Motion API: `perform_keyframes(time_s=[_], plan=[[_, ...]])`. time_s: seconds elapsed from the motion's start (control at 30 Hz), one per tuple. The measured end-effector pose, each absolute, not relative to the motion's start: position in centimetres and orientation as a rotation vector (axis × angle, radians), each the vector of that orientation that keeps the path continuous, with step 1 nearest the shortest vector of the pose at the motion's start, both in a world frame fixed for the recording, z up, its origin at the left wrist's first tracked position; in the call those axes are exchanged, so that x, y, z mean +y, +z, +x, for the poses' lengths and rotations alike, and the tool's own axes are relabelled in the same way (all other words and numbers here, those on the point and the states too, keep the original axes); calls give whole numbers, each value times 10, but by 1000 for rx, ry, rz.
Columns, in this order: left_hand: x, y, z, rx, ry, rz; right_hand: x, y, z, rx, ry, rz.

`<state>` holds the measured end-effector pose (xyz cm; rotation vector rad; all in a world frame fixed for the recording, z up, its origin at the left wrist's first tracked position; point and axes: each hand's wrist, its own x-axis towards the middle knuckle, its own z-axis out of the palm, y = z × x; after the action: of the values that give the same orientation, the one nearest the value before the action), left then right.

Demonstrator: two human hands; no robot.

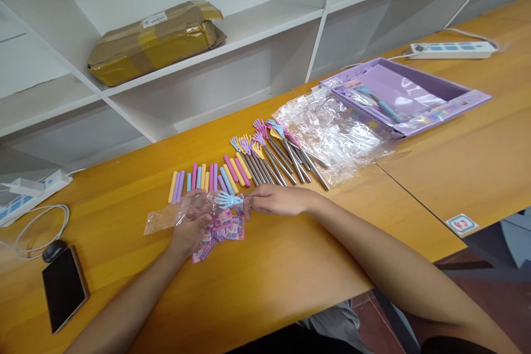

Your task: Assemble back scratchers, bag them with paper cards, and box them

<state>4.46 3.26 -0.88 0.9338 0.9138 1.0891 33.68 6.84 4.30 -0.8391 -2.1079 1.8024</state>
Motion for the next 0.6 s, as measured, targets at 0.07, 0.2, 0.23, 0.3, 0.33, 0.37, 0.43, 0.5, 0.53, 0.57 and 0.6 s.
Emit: perform_keyframes(time_s=[0.07, 0.2, 0.23, 0.3, 0.33, 0.37, 0.43, 0.5, 0.53, 0.57, 0.6], plan=[[32, -10, 45, 915, 1087, 944, 68, 41, 336, -2088, 1842, -837], [30, -11, 45, 907, 1077, 962, 68, 38, 334, -2024, 1962, -790], [30, -10, 45, 907, 1074, 968, 68, 38, 333, -2007, 1995, -779], [29, -11, 44, 915, 1058, 994, 68, 36, 332, -1973, 2057, -771], [28, -11, 43, 919, 1046, 1010, 67, 35, 332, -1957, 2088, -772], [28, -12, 42, 919, 1034, 1026, 67, 34, 331, -1939, 2117, -773], [27, -14, 40, 913, 1008, 1058, 65, 31, 329, -1894, 2162, -778], [26, -16, 38, 912, 994, 1092, 63, 28, 326, -1830, 2179, -813], [26, -17, 38, 916, 984, 1105, 63, 26, 325, -1795, 2181, -835], [26, -17, 38, 920, 972, 1113, 62, 25, 324, -1760, 2182, -858], [26, -18, 39, 920, 960, 1111, 62, 24, 323, -1729, 2184, -876]])
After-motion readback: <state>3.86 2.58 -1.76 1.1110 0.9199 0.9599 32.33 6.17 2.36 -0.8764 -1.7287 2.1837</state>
